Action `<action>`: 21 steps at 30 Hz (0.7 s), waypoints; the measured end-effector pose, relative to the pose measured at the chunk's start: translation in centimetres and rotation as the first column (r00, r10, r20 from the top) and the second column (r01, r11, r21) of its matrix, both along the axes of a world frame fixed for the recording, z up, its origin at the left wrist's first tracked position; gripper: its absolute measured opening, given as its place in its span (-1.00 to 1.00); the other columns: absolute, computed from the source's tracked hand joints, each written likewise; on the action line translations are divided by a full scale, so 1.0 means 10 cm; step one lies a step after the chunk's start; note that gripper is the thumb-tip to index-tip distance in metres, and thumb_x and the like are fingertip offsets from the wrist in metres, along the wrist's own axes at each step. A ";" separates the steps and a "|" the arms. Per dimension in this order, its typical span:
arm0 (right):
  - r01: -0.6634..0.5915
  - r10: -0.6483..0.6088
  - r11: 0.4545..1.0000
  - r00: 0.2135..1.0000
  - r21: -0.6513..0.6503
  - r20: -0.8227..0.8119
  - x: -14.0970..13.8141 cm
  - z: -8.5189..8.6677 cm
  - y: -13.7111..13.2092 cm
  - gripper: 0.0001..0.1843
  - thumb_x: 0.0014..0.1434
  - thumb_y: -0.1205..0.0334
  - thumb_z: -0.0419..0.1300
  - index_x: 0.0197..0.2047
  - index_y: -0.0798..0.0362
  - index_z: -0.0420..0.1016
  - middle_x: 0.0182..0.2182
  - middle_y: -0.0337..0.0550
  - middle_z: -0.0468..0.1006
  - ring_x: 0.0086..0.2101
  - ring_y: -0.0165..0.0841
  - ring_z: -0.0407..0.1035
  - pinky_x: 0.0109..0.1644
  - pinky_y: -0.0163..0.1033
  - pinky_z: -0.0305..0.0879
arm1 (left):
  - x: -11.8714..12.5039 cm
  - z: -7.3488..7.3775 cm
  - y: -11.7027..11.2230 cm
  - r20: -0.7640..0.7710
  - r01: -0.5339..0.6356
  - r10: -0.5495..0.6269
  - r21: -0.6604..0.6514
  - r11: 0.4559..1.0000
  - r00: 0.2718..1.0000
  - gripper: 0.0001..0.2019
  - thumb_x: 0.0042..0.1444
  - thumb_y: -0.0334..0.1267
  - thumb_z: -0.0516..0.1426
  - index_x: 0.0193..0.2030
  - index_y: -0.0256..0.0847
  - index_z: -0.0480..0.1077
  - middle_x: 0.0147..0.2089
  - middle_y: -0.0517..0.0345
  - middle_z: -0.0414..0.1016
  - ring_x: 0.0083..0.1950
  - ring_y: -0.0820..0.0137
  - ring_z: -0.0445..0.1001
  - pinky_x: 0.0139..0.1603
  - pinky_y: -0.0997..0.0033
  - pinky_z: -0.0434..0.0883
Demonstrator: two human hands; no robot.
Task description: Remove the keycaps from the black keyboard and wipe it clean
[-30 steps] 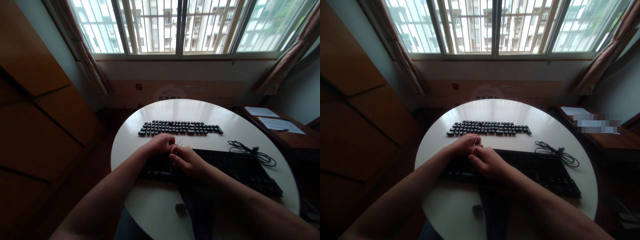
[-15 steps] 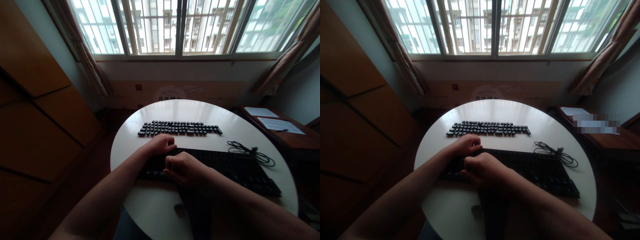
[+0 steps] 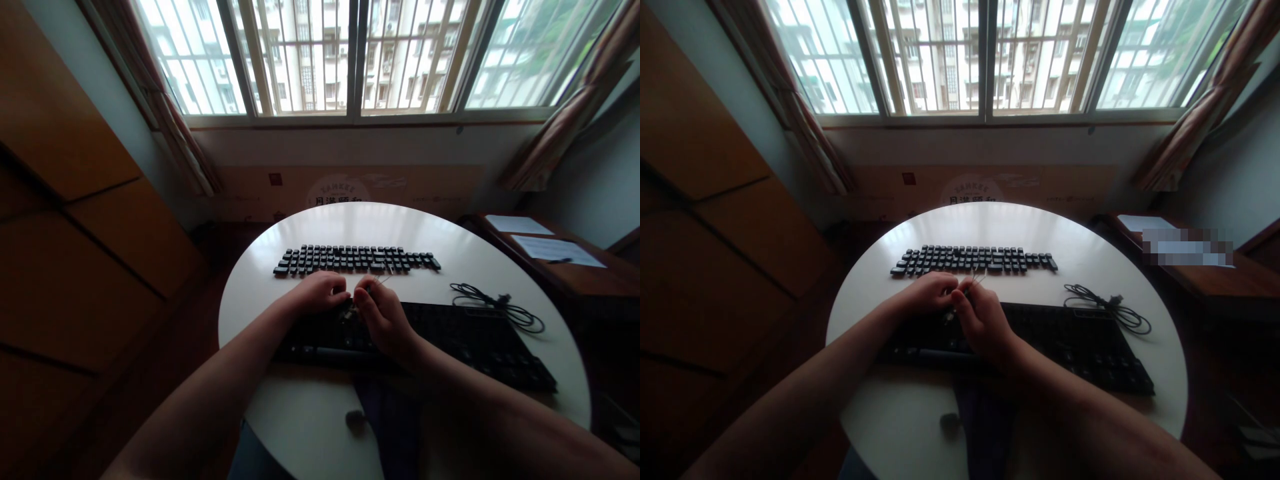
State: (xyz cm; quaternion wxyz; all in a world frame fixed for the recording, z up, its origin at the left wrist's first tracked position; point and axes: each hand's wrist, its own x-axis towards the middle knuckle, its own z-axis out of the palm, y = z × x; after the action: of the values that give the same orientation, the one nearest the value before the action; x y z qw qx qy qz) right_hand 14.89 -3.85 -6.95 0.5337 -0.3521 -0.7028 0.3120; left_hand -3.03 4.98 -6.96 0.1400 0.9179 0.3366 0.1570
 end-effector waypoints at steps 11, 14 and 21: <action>0.013 -0.046 0.996 0.918 0.087 0.393 0.33 0.38 0.20 -0.85 0.36 0.17 0.07 -0.23 0.03 0.35 -0.52 -0.25 0.45 -0.52 -0.38 0.30 -0.40 -0.30 0.11 | 0.06 0.35 -0.27 0.304 0.026 -0.012 -0.045 0.999 0.953 -0.83 0.21 -0.15 0.18 -0.26 -0.21 0.45 -0.29 0.15 0.47 -0.37 0.47 0.36 -0.32 0.47 0.35; -0.051 0.009 0.993 0.938 0.111 0.346 0.35 0.40 0.19 -0.86 0.37 0.17 0.07 -0.22 0.04 0.35 -0.51 -0.27 0.45 -0.54 -0.42 0.26 -0.41 -0.33 0.11 | 0.08 0.36 -0.30 0.321 0.046 -0.020 -0.075 0.996 0.947 -0.86 0.12 -0.22 0.25 -0.22 -0.20 0.45 -0.26 0.18 0.48 -0.40 0.51 0.35 -0.37 0.50 0.35; -0.053 -0.011 0.983 0.938 0.176 0.347 0.31 0.35 0.19 -0.84 0.38 0.15 0.06 -0.20 0.04 0.33 -0.53 -0.30 0.43 -0.58 -0.46 0.21 -0.44 -0.35 0.08 | 0.02 0.33 -0.25 0.363 0.061 0.010 -0.184 0.981 0.932 -0.90 0.12 -0.27 0.27 -0.24 -0.21 0.47 -0.35 0.25 0.51 -0.46 0.57 0.37 -0.41 0.57 0.37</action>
State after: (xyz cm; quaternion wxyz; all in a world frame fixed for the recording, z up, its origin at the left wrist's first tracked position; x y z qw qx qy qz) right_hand 18.00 -1.92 -3.45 0.4281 -0.3437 -0.8151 0.1850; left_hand -2.84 2.45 -3.65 0.2895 0.8597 0.3065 0.2882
